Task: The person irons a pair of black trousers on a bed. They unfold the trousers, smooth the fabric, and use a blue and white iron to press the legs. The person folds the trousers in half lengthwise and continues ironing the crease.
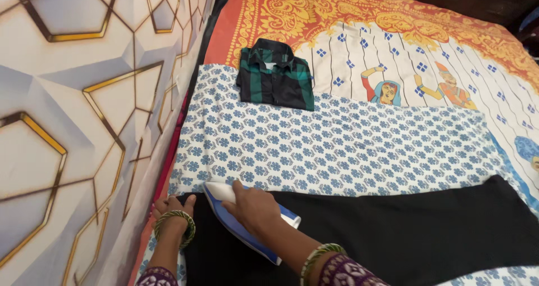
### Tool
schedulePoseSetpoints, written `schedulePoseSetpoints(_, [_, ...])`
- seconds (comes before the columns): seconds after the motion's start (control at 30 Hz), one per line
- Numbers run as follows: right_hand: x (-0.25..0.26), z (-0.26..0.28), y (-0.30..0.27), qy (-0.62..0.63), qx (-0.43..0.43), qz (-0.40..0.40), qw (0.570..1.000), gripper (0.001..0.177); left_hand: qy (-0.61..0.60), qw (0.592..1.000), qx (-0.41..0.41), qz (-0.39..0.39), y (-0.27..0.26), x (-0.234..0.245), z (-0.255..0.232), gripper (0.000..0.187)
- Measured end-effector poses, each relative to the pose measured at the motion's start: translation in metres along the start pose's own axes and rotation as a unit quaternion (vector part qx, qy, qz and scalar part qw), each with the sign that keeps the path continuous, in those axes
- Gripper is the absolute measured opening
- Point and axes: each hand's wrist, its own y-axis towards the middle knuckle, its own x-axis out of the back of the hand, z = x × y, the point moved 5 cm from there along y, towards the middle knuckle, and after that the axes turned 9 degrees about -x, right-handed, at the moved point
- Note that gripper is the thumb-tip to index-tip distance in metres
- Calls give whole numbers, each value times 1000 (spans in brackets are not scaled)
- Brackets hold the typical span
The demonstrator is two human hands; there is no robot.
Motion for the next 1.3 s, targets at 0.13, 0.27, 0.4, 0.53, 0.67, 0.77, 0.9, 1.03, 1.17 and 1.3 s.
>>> schedulePoseSetpoints(0.13, [0, -20, -27, -15, -8, 3, 1000, 50, -1, 999, -43, -12, 6, -9, 9, 84])
schedulePoseSetpoints(0.27, [0, -16, -21, -45, -15, 4, 999, 52, -9, 999, -35, -22, 12, -16, 11, 87])
schedulePoseSetpoints(0.4, [-2, -1, -7, -30, 9, -22, 999, 52, 10, 998, -31, -46, 5, -23, 14, 86])
schedulePoseSetpoints(0.53, [-3, 14, 19, -54, 4, -26, 998, 49, 11, 998, -17, -56, 4, -26, 11, 84])
schedulePoseSetpoints(0.67, [-3, 14, 24, -38, 3, -13, 999, 49, -5, 998, -33, -46, 7, -27, 15, 85])
schedulePoseSetpoints(0.77, [-3, 2, 19, -32, -4, 10, 999, 50, -2, 999, -30, -29, 10, -23, 15, 86])
schedulePoseSetpoints(0.9, [6, -32, -2, -41, -18, 12, 999, 52, -8, 1000, -17, -11, 10, -25, 16, 86])
schedulePoseSetpoints(1.03, [11, -52, -18, -50, -52, 29, 997, 55, 10, 1000, 2, -5, 21, -33, 19, 90])
schedulePoseSetpoints(1.17, [11, -47, -16, -59, -39, 10, 997, 53, 10, 999, -15, -37, 21, -39, 24, 90])
schedulePoseSetpoints(1.3, [8, -35, 1, -67, -27, -3, 997, 53, 15, 999, -1, -29, 15, -36, 21, 88])
